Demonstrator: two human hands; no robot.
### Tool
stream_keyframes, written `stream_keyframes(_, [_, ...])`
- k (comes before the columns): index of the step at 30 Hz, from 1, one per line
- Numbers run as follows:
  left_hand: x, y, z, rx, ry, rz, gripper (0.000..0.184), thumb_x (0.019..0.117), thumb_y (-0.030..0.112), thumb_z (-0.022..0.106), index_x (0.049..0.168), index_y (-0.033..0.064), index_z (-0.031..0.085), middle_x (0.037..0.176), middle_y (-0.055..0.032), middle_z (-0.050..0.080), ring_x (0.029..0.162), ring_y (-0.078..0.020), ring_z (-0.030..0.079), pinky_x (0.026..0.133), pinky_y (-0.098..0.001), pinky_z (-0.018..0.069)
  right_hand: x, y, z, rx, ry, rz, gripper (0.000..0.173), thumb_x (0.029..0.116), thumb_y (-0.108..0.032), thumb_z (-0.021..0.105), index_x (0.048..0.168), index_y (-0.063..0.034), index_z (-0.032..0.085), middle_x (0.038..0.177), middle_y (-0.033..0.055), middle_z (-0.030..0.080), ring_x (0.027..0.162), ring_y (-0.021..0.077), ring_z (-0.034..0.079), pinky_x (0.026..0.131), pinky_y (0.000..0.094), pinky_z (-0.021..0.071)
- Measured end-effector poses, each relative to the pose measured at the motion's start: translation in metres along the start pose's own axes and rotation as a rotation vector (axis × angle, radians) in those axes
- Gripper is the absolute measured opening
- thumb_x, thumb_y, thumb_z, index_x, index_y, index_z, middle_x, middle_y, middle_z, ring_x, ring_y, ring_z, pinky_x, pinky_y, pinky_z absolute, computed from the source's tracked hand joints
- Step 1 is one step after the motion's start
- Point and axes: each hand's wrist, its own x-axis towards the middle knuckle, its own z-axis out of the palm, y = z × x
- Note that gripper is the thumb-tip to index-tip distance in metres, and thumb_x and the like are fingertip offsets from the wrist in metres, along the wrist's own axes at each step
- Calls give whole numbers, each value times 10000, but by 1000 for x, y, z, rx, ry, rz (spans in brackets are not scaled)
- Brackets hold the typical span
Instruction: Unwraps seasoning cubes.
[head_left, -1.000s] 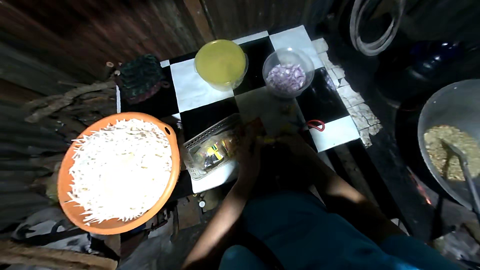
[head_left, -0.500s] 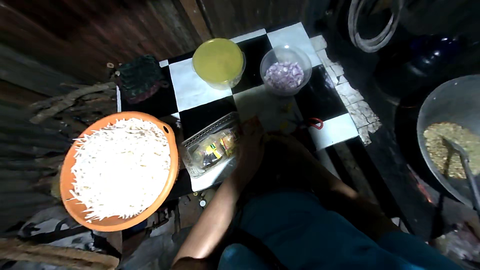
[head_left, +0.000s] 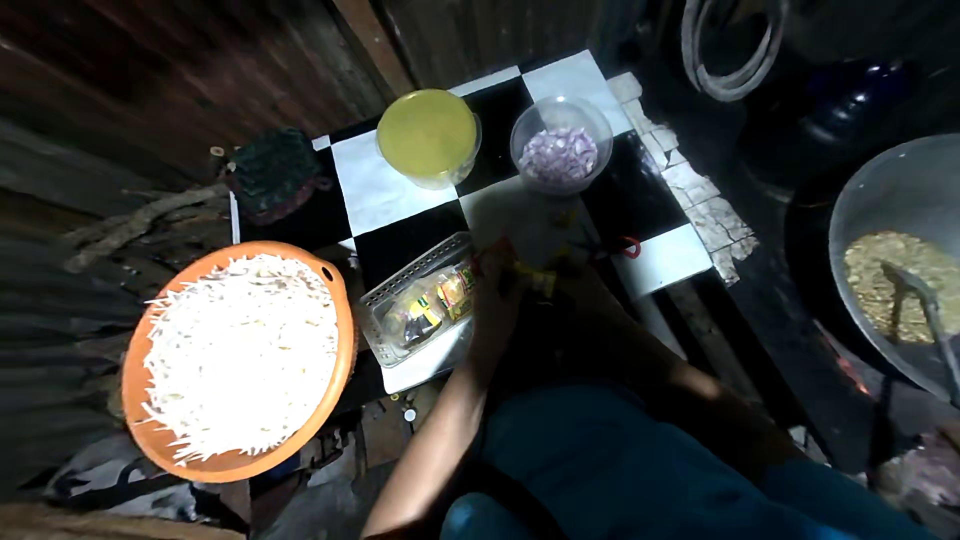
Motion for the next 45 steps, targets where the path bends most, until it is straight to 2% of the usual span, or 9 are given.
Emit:
stream_keyframes(3, [-2, -9, 2, -184, 26, -79, 222, 990, 171, 675, 1134, 4, 649, 955, -97, 673, 839, -153, 656, 773, -361, 573, -4, -4, 1, 22, -40, -29, 206, 980, 3, 602, 1185, -8, 620, 993, 80, 691, 828, 160, 697, 740, 341, 629])
stream_keyframes(8, [-2, -20, 0, -235, 119, -80, 197, 1038, 153, 588, 1138, -7, 647, 952, -101, 661, 805, -150, 651, 733, -353, 578, -8, -13, -2, -81, -275, -145, 389, 981, 36, 559, 1366, -16, 578, 1132, 128, 702, 905, 204, 729, 807, 365, 642])
stream_keyframes(15, [-2, -20, 7, -165, 116, -93, 212, 1042, 157, 585, 1137, -15, 663, 970, -111, 674, 827, -154, 649, 765, -352, 562, -10, -16, 4, -274, -97, -214, 176, 999, -26, 596, 1161, 21, 645, 963, 87, 690, 781, 122, 694, 712, 296, 621])
stream_keyframes(18, [-8, -9, 4, -4, 11, -29, 381, 1059, 209, 553, 1383, 8, 548, 1218, -178, 658, 1077, -251, 654, 948, -453, 532, -10, -20, 5, -372, -31, -249, 162, 985, -39, 631, 1122, 43, 653, 935, 101, 691, 760, 114, 686, 705, 287, 613])
stream_keyframes(20, [-10, -6, 7, 0, -55, 16, 516, 1014, 215, 633, 1465, 36, 455, 1249, -163, 646, 1078, -228, 662, 934, -429, 557, -10, -20, 3, -430, -25, -289, 160, 986, -72, 642, 1109, 27, 660, 940, 88, 686, 782, 91, 664, 728, 269, 591])
stream_keyframes(27, [-13, -3, 10, 15, 31, 20, 384, 945, 144, 727, 1288, 3, 627, 1078, -135, 717, 930, -183, 697, 862, -390, 573, -11, -25, 5, -497, -100, -406, 136, 980, -45, 653, 1093, 28, 677, 919, 68, 684, 729, 47, 638, 676, 214, 572])
stream_keyframes(35, [-14, -2, 12, 19, 69, 32, 246, 1025, 164, 613, 1212, 15, 672, 891, -79, 687, 739, -115, 621, 719, -317, 532, -6, -26, 3, -515, -157, -391, 98, 972, -13, 651, 1052, 35, 679, 869, 60, 689, 671, 32, 627, 633, 196, 561])
stream_keyframes(41, [-8, -18, 8, -211, 146, -29, 216, 1068, 186, 518, 1080, 29, 666, 927, -48, 666, 813, -104, 635, 741, -320, 553, -3, -24, 1, -464, -158, -351, 140, 1029, -48, 549, 1100, 39, 632, 888, 37, 651, 723, 32, 615, 672, 202, 552])
stream_keyframes(45, [-10, -17, -6, 149, 89, -2, 312, 1018, 41, 550, 1309, -36, 630, 1337, -200, 619, 1232, -268, 606, 1068, -442, 477, -1, -27, -4, -462, -126, -274, 199, 1053, -108, 529, 1159, 30, 626, 992, 87, 649, 817, 87, 632, 732, 257, 566])
